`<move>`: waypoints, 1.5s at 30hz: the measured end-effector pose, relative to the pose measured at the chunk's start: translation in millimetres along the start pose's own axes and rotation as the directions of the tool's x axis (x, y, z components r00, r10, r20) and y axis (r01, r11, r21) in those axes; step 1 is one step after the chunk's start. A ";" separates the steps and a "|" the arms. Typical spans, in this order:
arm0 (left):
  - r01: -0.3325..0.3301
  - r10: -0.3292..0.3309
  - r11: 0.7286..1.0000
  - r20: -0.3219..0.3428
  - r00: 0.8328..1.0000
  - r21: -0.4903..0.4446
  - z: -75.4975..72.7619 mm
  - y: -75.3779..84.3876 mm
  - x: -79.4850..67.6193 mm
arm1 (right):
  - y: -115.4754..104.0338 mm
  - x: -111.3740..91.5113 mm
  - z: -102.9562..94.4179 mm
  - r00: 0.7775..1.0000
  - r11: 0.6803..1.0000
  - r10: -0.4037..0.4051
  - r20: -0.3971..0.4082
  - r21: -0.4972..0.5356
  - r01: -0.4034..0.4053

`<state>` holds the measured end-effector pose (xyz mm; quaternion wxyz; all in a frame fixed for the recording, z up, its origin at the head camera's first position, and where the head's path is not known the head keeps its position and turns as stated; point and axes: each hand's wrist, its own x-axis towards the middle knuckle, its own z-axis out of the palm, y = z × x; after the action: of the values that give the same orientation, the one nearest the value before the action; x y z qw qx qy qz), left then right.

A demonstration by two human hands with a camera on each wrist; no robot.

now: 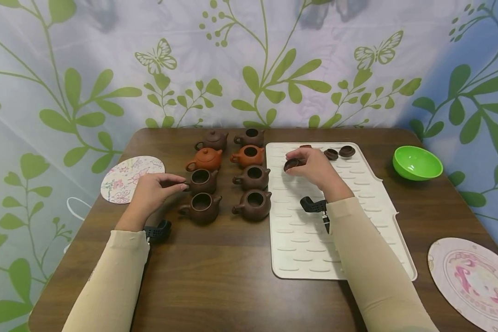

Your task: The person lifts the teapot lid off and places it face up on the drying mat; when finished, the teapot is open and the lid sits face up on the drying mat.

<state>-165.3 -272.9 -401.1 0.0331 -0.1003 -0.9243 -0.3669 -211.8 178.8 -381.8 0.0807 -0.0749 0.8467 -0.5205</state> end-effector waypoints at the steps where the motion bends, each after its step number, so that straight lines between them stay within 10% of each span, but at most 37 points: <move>1: -0.001 0.001 1.000 0.001 1.000 -0.002 0.1 0.2 -0.1 | 1.8 -0.2 -0.5 1.000 1.000 -0.003 0.005 -0.016 0.003; 19: -0.009 0.009 1.000 -0.008 1.000 -0.013 0.8 1.1 -1.2 | 2.7 -0.1 5.6 0.997 0.943 -0.009 0.072 -0.333 0.032; 45: -0.015 0.015 1.000 -0.009 1.000 -0.011 0.7 -0.6 -1.5 | -3.0 -3.4 -1.6 0.997 0.937 -0.072 0.040 -0.340 0.082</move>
<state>-164.0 -273.1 -402.2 0.0397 -0.1057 -0.9213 -0.3720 -208.7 179.5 -378.2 0.0576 -0.1278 0.9194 -0.3676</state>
